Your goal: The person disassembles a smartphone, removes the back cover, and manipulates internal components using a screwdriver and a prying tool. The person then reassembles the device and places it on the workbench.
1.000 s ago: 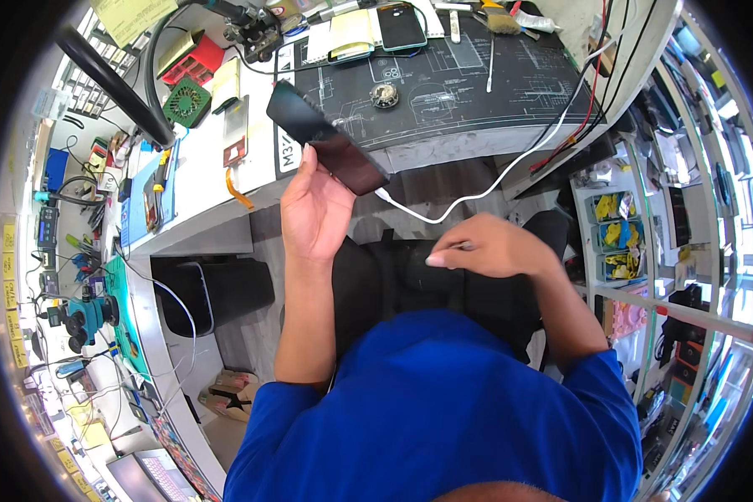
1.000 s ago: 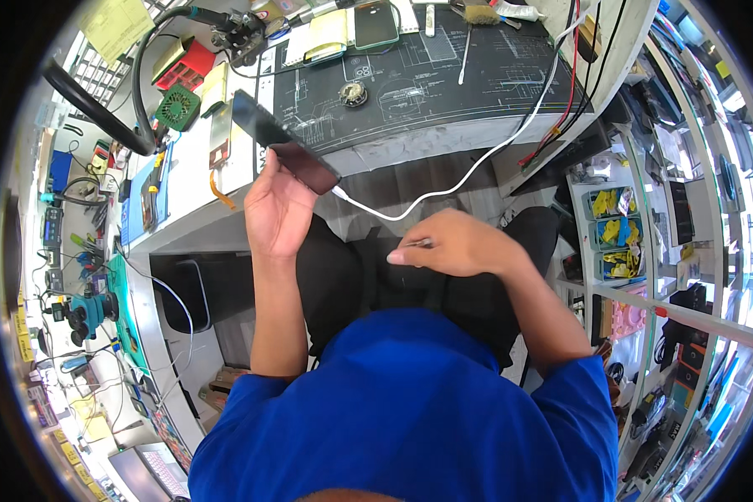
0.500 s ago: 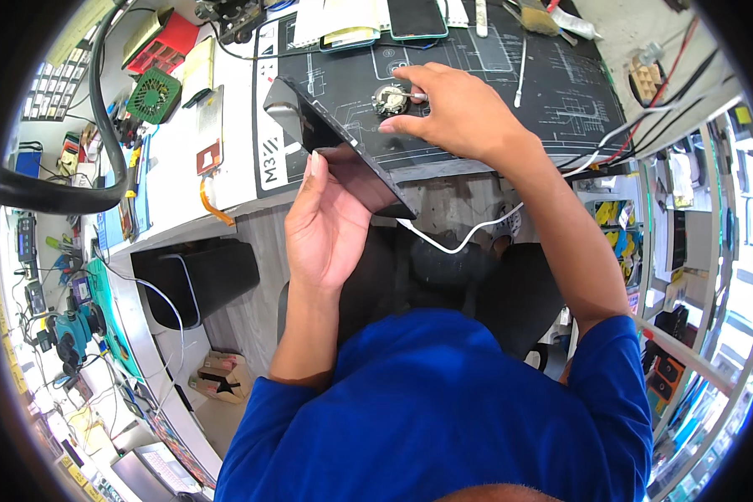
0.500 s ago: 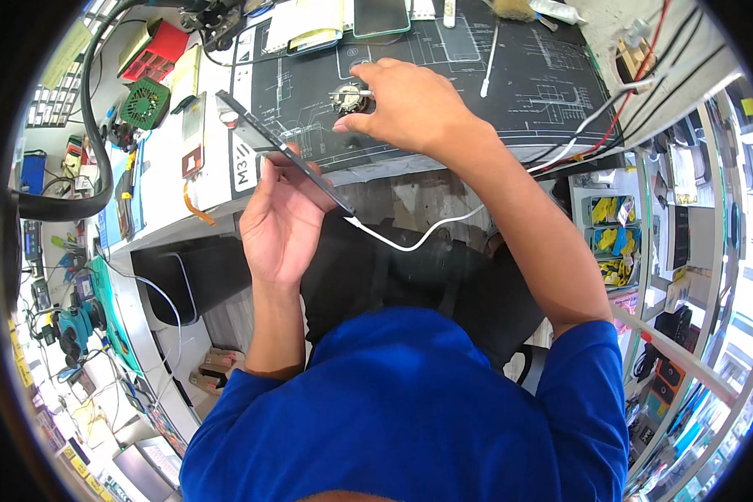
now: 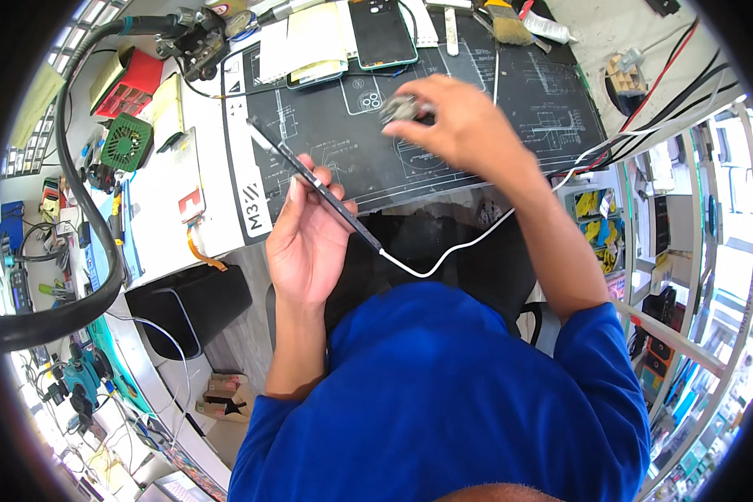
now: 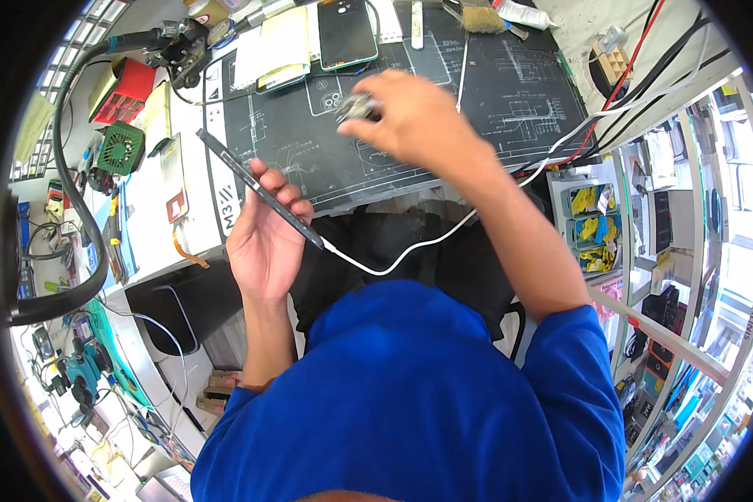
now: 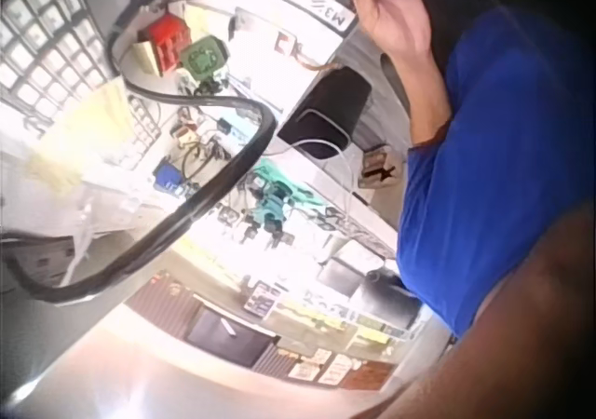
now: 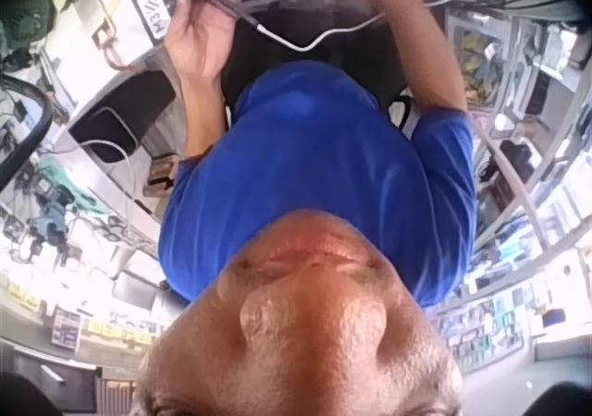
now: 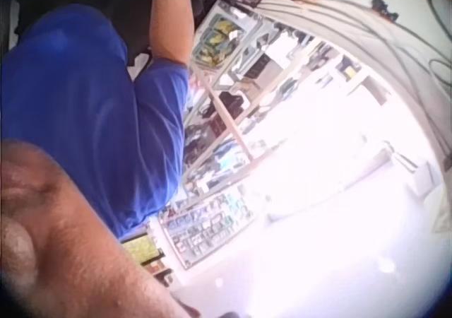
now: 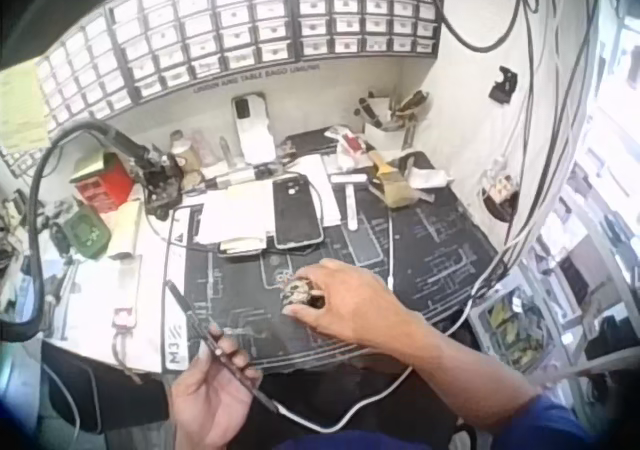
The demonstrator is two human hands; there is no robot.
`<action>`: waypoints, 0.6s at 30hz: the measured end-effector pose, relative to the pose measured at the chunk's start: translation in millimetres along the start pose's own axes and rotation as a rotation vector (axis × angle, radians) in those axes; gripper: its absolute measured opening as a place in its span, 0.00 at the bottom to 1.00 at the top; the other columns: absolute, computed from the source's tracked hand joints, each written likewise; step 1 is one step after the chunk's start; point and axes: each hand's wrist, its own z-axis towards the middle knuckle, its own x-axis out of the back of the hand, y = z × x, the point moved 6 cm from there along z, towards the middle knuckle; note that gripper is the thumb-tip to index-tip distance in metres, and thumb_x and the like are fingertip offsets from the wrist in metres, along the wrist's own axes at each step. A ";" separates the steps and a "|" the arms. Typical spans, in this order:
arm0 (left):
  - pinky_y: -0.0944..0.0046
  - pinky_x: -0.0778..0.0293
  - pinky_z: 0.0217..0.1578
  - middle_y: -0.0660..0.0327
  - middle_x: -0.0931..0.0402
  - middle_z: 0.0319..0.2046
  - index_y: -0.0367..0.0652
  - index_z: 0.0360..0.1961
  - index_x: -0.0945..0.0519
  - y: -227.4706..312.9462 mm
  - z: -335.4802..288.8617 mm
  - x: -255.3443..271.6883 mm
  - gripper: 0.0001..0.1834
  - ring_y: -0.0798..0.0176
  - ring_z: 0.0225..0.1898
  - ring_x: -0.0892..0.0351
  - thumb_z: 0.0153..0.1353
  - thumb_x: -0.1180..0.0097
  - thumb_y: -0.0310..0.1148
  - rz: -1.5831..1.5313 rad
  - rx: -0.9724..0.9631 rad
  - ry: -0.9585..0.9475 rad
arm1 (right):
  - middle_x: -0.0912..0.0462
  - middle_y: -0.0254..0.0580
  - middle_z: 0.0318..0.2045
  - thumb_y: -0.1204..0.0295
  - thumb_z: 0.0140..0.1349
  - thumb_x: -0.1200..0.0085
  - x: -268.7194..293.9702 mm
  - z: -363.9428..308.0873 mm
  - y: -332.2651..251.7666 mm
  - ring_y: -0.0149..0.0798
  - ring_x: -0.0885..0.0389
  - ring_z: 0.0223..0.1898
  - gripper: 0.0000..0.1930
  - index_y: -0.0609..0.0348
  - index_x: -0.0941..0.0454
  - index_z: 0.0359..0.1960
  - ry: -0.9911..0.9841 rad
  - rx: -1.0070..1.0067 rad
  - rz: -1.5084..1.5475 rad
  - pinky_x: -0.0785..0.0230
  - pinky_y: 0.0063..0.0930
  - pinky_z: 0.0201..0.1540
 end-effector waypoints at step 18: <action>0.60 0.32 0.64 0.65 0.25 0.57 0.41 0.64 0.30 -42.6 33.1 -35.8 0.18 0.68 0.58 0.26 0.80 0.53 0.36 0.155 0.096 0.042 | 0.16 0.47 0.45 0.43 0.61 0.34 70.2 -13.8 38.8 0.42 0.17 0.47 0.34 0.61 0.16 0.57 0.180 -0.374 -0.102 0.27 0.34 0.52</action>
